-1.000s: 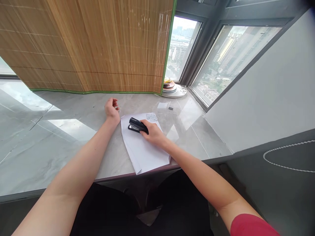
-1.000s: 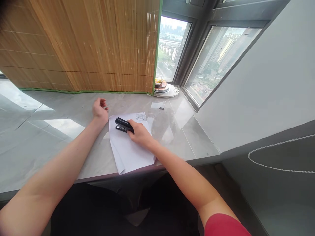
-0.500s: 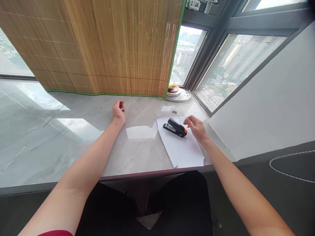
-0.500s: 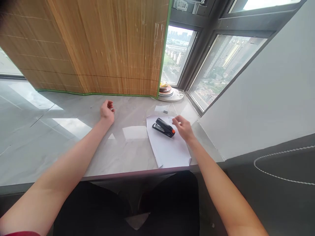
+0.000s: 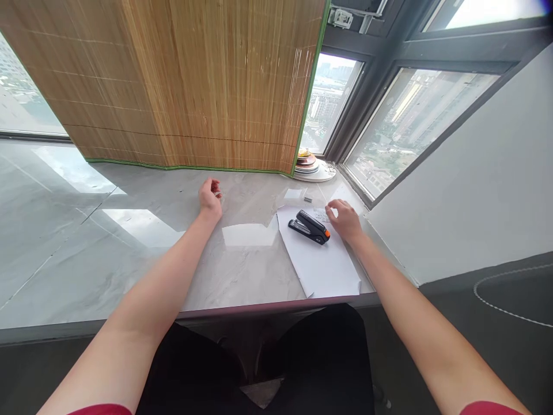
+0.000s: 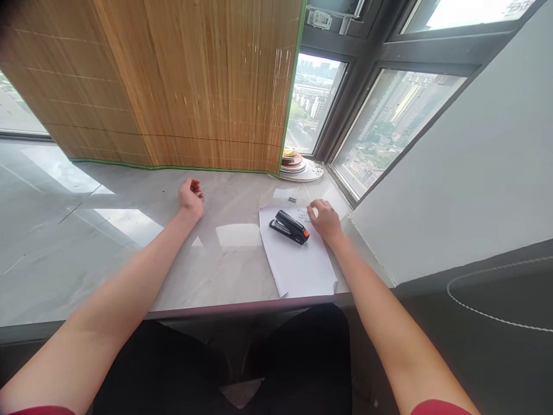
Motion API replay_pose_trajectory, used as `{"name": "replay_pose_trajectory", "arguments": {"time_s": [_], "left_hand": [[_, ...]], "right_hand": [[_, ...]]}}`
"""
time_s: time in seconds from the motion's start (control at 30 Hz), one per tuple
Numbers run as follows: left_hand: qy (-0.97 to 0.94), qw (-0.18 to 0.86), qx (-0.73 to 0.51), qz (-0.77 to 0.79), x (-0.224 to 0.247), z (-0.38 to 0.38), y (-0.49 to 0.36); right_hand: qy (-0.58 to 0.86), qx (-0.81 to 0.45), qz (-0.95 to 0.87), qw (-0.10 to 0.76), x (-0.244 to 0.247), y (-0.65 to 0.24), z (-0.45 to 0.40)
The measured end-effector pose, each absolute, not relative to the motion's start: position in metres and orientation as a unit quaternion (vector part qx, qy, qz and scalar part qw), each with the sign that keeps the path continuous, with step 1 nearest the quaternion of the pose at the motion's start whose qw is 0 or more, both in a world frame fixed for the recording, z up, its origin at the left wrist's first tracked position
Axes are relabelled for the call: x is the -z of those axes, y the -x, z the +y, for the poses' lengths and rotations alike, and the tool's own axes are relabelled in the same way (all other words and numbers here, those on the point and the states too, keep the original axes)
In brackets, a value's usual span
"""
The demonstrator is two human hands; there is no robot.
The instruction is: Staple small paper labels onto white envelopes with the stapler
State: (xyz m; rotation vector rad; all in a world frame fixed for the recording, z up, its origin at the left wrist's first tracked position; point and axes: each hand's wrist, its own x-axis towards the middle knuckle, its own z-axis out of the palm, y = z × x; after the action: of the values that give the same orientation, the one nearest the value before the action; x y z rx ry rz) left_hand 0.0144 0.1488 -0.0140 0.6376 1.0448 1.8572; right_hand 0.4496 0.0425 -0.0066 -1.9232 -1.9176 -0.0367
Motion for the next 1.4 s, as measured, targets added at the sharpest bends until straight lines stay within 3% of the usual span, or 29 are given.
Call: {"name": "replay_pose_trajectory", "arguments": {"time_s": [0.1,0.2,0.3,0.5,0.83,1.0,1.23,1.4], "left_hand": [[-0.247,0.458,-0.745,0.418,0.011,0.148,-0.012],[-0.237,0.486,-0.741,0.399,0.006,0.146,-0.011],[-0.232,0.507,-0.743,0.37,-0.002,0.144,-0.006],[-0.235,0.504,-0.774,0.302,-0.02,0.141,0.039],[-0.255,0.466,-0.803,0.271,-0.033,0.128,0.067],[-0.26,0.454,-0.796,0.305,-0.028,0.132,0.066],[-0.26,0.451,-0.797,0.306,-0.023,0.135,0.068],[-0.243,0.459,-0.794,0.315,-0.026,0.134,0.064]], "right_hand": [[0.619,-0.042,-0.764,0.177,0.009,-0.425,0.066],[0.64,-0.076,-0.761,0.078,0.013,-0.395,0.085],[0.647,-0.09,-0.756,0.042,0.015,-0.359,0.09],[0.581,-0.081,-0.797,0.141,0.023,-0.257,0.082],[0.506,-0.114,-0.829,0.211,0.022,-0.132,0.074],[0.491,-0.07,-0.836,0.236,-0.008,-0.182,0.072],[0.731,-0.026,-0.667,0.142,-0.007,-0.331,0.089],[0.704,-0.013,-0.693,0.155,0.001,-0.327,0.086]]}}
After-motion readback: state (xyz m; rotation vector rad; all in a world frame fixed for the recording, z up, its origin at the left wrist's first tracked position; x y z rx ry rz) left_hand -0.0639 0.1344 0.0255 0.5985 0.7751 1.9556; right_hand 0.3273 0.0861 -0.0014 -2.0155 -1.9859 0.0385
